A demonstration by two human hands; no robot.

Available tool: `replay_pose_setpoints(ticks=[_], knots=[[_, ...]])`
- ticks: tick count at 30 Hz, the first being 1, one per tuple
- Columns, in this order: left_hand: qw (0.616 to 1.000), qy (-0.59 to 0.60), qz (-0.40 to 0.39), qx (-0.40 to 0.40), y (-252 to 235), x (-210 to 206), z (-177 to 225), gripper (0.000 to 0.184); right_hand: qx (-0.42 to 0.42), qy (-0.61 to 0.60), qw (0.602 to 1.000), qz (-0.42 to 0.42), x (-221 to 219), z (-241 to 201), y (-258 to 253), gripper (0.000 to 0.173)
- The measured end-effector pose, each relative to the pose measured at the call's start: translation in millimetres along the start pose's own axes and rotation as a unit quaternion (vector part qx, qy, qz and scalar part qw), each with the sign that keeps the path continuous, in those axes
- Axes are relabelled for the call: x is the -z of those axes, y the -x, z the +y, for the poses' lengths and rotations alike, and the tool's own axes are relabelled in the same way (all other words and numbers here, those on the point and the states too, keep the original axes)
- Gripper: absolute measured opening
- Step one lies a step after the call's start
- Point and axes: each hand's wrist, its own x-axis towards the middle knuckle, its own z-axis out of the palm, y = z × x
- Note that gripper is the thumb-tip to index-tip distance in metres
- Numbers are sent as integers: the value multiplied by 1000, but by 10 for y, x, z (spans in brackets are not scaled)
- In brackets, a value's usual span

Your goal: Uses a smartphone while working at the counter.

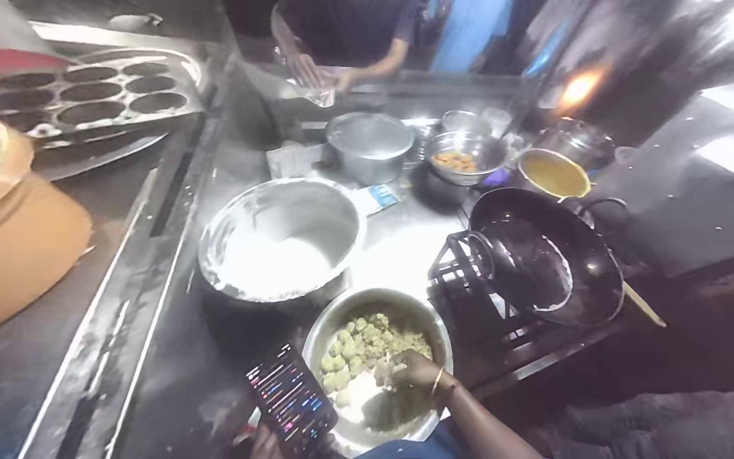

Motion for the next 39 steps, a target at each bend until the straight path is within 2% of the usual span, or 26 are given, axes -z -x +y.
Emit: replay_pose_setpoints(ticks=[2,5,6,9,10,14,16,18,19,21,22,23,24,25,26,28,30,32,33,34,36,37,39], knots=[[1000,-2,-3,4,-37,-47,25,38,-4,24,999,22,-63,-153,151,45],[999,-19,-26,21,-74,-70,41,47,-35,76,994,70,-190,-267,267,58],[999,-22,-34,21,-93,-76,47,50,-40,111,991,65,-212,-264,273,66],[999,-11,-38,32,-110,-154,84,53,-43,231,972,-20,-261,-233,244,99],[998,-9,-46,35,-110,-181,93,54,-47,255,965,-32,-294,-230,238,98],[999,-5,-31,32,-75,-125,83,60,-64,329,941,-54,-383,-279,225,69],[1000,-12,-14,22,-62,-43,57,70,-73,364,925,-79,-374,-394,246,48],[1000,-22,-4,10,-89,-32,47,72,-90,376,921,-45,-295,-504,233,45],[1000,-20,-5,5,-84,-24,49,72,-69,360,930,7,-256,-487,216,47],[1000,-17,1,2,-32,42,57,72,-2,298,950,98,-199,-446,172,63],[1000,-17,6,4,-4,74,56,73,1,280,953,112,-162,-486,146,74],[1000,-16,7,8,16,92,63,71,-10,293,949,118,-137,-531,91,74],[1000,-25,10,15,32,86,82,71,-22,328,938,112,-140,-565,29,62],[999,-30,13,25,42,70,104,72,-39,370,925,80,-169,-590,-35,48],[999,-22,15,31,44,67,111,73,-59,410,910,29,-220,-586,-119,42],[999,-15,12,41,47,94,82,75,-83,464,878,-81,-394,-493,-301,48],[999,0,0,42,31,117,29,79,-46,505,845,-167,-608,-347,-432,59],[999,22,1,34,37,137,-14,80,27,557,795,-239,-815,-232,-481,43],[999,17,7,29,57,140,-12,81,30,562,783,-264,-893,-291,-394,35],[1000,9,13,25,68,134,-4,83,9,550,787,-279,-917,-383,-279,31],[1000,14,11,13,67,118,-1,84,-46,505,814,-284,-837,-428,-161,34],[1000,23,2,12,61,136,-9,83,-46,476,830,-288,-733,-349,-207,37],[1000,28,9,9,38,139,-6,79,6,362,886,-289,-455,-191,-372,36]])
